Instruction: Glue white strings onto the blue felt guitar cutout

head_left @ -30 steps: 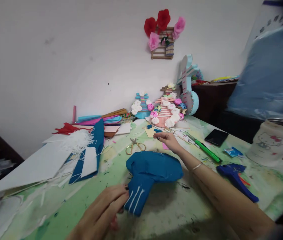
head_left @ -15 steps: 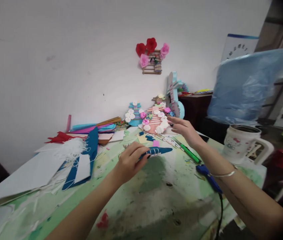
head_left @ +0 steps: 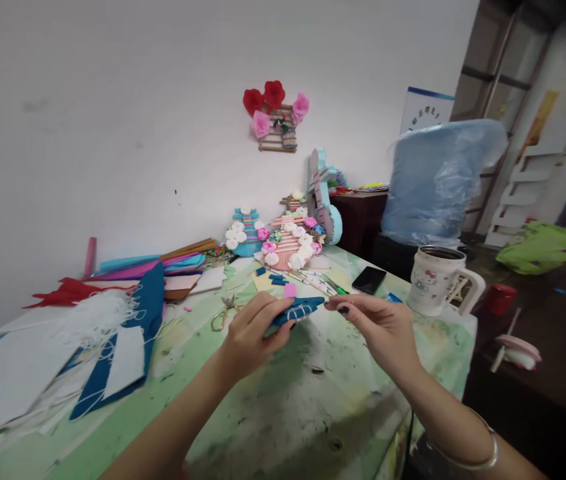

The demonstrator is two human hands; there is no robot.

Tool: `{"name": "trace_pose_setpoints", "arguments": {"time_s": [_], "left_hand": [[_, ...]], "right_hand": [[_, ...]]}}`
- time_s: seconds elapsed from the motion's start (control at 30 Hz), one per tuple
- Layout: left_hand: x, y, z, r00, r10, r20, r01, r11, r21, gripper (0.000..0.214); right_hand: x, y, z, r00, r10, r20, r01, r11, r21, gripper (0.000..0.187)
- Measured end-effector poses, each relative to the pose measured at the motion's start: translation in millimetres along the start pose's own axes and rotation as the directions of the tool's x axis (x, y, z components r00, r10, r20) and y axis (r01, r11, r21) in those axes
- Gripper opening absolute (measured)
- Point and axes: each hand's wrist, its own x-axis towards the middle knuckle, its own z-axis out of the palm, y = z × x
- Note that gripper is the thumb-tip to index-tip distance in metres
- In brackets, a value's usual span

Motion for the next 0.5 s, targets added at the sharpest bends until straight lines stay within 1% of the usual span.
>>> {"name": "trace_pose_setpoints", "arguments": {"time_s": [0.07, 0.13, 0.2, 0.27, 0.4, 0.5], "left_hand": [[1, -3, 0.1, 1.000, -0.002, -0.006, 0.002, 1.000, -0.018, 0.031], [2, -5, 0.7, 1.000, -0.002, -0.021, 0.001, 0.999, -0.034, 0.031], [3, -8, 1.6, 0.998, -0.018, -0.053, 0.014, 0.998, -0.064, 0.030], [3, -9, 2.4, 0.997, -0.042, -0.061, 0.035, 0.994, -0.107, 0.029], [1, -7, 2.6, 0.999, -0.047, 0.025, 0.051, 0.981, -0.187, 0.030], [0, -4, 2.7, 0.998, -0.034, 0.049, 0.045, 0.969, -0.244, 0.027]], "right_hand": [[0, -2, 4, 1.000, -0.020, -0.012, 0.020, 0.999, -0.030, 0.020], [0, -4, 9, 0.999, -0.035, 0.007, 0.035, 0.998, -0.049, 0.024], [-1, -5, 14, 0.998, -0.045, 0.033, 0.046, 0.998, -0.049, 0.022], [-2, -6, 18, 0.998, -0.045, 0.037, 0.047, 0.998, -0.034, 0.021], [-6, -7, 19, 1.000, 0.010, -0.022, -0.010, 1.000, -0.009, 0.018], [-11, -10, 15, 0.992, 0.076, -0.104, -0.074, 0.997, 0.021, 0.013]]}}
